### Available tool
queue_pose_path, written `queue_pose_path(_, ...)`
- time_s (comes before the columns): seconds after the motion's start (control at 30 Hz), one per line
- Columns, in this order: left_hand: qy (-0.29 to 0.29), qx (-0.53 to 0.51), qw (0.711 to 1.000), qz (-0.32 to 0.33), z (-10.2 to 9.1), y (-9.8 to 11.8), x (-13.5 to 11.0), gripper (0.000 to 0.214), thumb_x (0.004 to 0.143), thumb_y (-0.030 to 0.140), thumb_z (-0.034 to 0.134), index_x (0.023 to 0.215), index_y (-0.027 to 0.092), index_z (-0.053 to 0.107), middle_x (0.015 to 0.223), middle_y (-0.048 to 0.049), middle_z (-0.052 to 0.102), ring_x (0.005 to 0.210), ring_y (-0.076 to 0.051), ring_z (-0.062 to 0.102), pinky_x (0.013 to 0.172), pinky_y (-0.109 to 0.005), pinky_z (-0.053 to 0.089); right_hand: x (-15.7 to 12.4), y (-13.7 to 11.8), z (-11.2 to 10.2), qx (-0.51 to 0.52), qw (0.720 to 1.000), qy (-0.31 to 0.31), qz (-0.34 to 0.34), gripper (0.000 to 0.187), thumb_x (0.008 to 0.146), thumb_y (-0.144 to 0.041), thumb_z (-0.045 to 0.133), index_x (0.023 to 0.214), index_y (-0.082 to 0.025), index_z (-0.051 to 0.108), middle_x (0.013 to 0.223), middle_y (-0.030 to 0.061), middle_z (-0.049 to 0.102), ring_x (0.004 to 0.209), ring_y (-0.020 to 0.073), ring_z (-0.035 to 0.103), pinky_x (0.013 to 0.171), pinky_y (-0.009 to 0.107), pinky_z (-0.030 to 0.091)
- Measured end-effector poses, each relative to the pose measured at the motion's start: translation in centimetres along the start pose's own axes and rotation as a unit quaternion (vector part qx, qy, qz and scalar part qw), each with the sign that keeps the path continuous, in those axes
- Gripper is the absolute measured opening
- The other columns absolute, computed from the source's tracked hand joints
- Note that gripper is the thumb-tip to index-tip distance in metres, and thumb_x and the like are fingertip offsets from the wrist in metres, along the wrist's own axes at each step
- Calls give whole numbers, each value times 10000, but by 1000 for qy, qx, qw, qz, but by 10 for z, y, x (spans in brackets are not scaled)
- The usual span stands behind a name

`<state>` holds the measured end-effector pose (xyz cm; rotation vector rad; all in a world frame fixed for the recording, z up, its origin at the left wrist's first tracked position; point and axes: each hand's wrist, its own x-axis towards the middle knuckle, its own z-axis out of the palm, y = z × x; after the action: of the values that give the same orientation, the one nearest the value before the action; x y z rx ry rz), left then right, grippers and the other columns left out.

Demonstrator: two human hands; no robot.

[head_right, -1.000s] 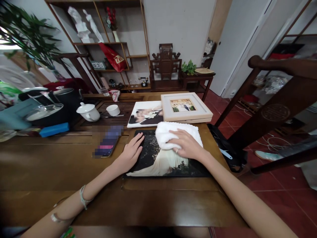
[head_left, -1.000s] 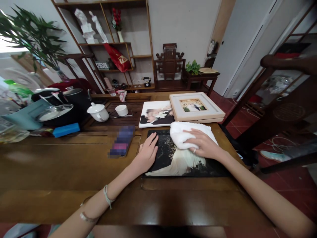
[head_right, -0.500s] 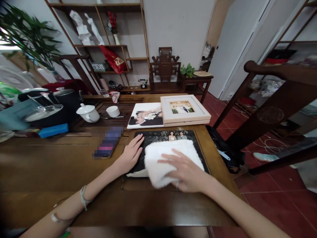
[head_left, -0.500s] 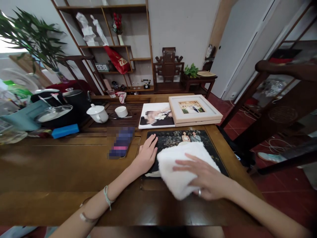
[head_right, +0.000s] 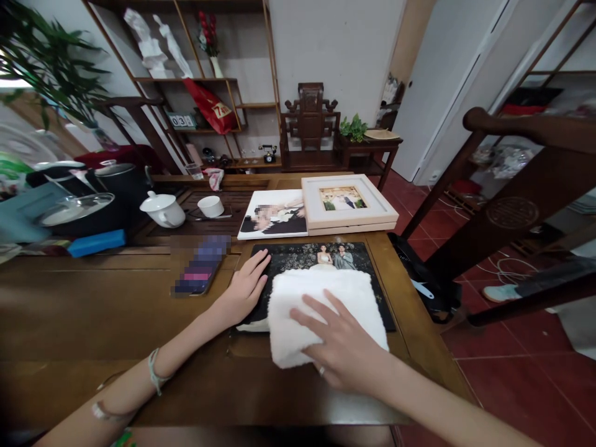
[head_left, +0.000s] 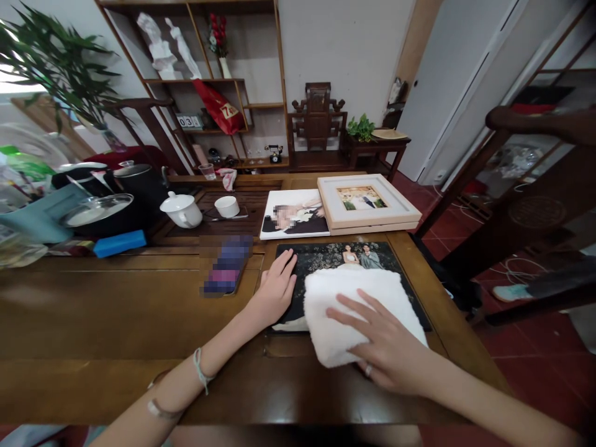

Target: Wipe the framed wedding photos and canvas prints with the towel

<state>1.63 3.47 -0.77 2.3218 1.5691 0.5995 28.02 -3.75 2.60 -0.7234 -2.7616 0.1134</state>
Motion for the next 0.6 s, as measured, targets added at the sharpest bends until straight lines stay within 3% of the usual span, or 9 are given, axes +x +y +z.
queue_pose_path(0.1,-2,0,1000,2,0,-1,0,462,975,274,291,1421,174,360,1535,-144,313,1434,-255,262,1120,-512,292,19,31,-2,27,999,-6,-20,352,740,-108,535,1029,-244,683,1431,65,485,1374,286,341,1109,582,252)
queue_pose_path(0.23,3,-3,1000,5,0,-1,0,462,973,270,295,1422,179,354,1539,-138,306,1436,-245,258,1125,-505,286,20,94,-5,-11,997,58,53,333,757,-129,533,1041,-185,696,1323,175,568,1303,306,446,1061,581,328)
queue_pose_path(0.33,6,-4,1000,7,1,-1,-1,462,975,272,292,1423,178,353,1539,-139,303,1437,-244,255,1126,-507,282,6,121,-8,-34,991,86,100,328,774,-135,508,1037,-183,699,1263,179,611,1273,307,483,1037,582,362)
queue_pose_path(0.47,12,-4,1000,17,2,-2,-1,463,979,275,293,1429,181,352,1536,-142,310,1433,-248,260,1125,-502,283,-3,107,-12,-51,989,81,111,350,708,-117,532,996,-208,708,1310,149,584,1269,310,485,1041,573,364)
queue_pose_path(0.6,5,0,1000,13,1,-2,-1,469,977,265,292,1435,172,341,1538,-148,304,1435,-249,252,1121,-510,283,15,60,-9,-16,999,22,22,353,679,-103,536,962,-224,709,1367,87,549,1341,302,392,1094,573,278)
